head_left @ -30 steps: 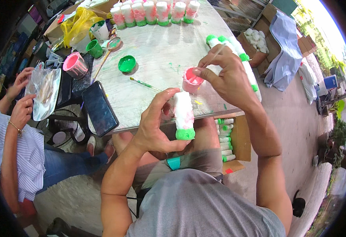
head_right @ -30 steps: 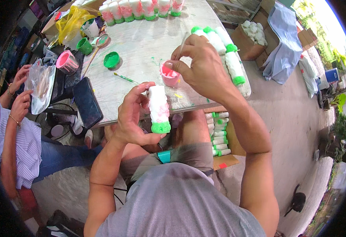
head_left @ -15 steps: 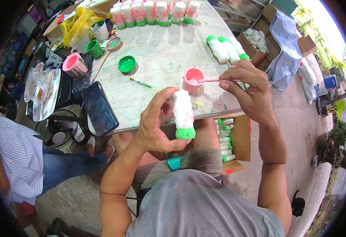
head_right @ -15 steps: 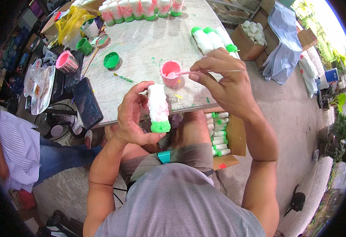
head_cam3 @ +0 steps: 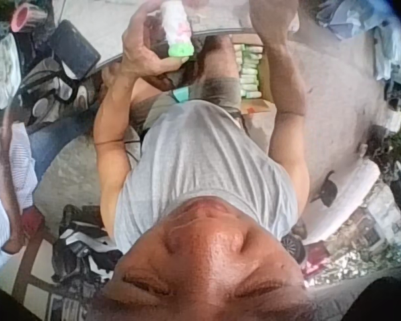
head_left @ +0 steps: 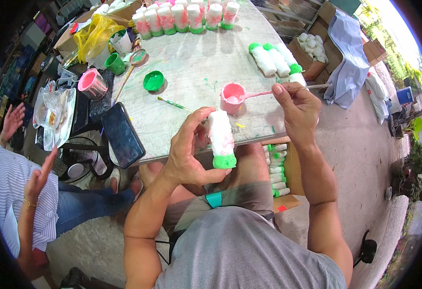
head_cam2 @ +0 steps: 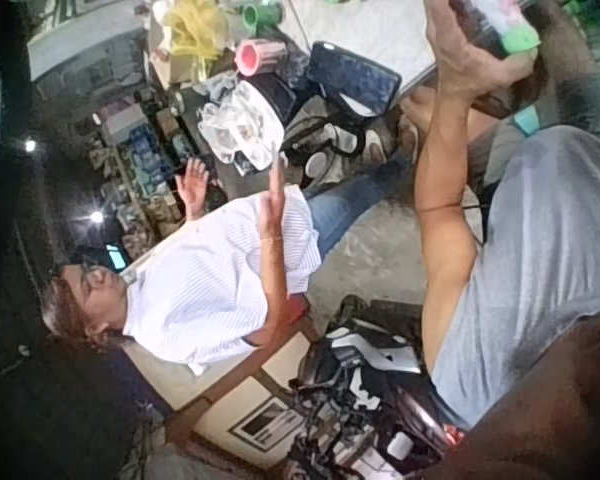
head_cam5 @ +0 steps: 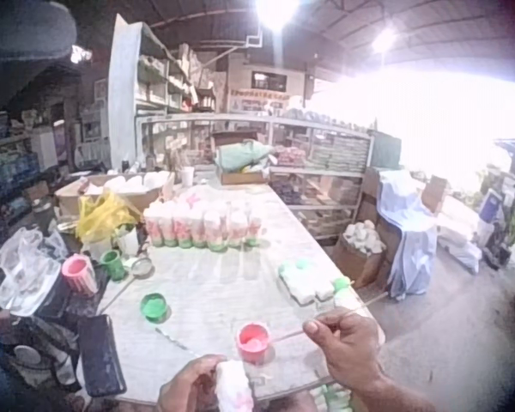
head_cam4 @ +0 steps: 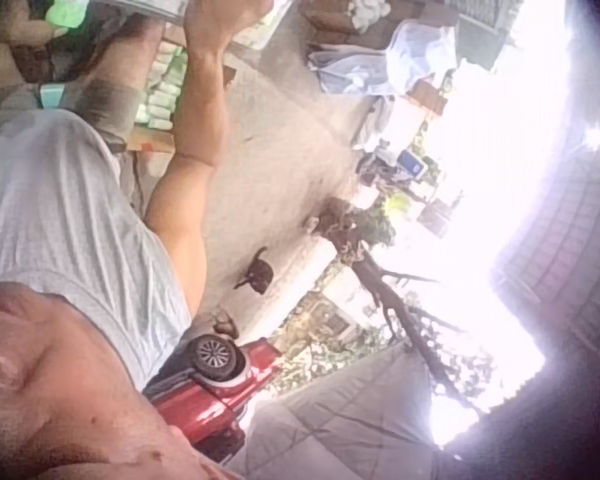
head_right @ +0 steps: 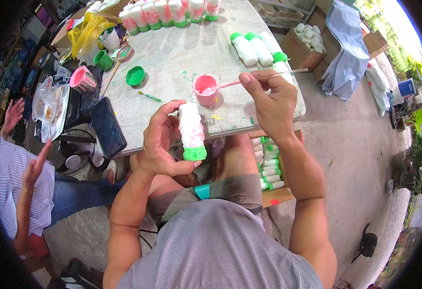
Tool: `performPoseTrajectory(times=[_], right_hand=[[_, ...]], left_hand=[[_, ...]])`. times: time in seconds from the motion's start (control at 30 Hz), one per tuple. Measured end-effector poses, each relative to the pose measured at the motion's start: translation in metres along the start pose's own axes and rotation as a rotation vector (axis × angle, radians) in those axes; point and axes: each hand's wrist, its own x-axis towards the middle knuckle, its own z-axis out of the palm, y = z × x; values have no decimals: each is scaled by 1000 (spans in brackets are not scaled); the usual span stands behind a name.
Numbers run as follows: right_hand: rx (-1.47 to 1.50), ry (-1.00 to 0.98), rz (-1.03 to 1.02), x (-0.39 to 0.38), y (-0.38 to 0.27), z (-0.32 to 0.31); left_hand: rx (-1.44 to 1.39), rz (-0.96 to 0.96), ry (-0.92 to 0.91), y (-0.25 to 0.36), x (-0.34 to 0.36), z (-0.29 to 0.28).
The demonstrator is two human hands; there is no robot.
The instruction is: The person paints pink floral patterns onto small white cylindrical objects that have green bases using a fine brush. They repeatedly dip the brush into pink paint and apply details to each object, then place the finished items on the table.
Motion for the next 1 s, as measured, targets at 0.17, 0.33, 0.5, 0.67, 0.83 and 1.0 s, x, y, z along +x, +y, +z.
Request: performPoseTrajectory(times=[0.17, 0.33, 0.5, 0.67, 0.83, 1.0], right_hand=[[84, 60, -67, 0, 5, -10], [96, 0, -218, -13, 2, -3], [-53, -153, -373, -24, 13, -10], [-35, -136, -337, -34, 12, -23], [264, 17, 14, -39, 5, -10], [273, 72, 67, -33, 33, 5]], left_hand=[[17, -6, -65, 6, 2, -5], [0, -24, -80, 7, 2, -3], [-11, -9, -9, 0, -1, 0], [11, 2, -74, 4, 2, -5], [-26, 9, 35, -1, -2, 3], [-28, 18, 36, -3, 0, 3]])
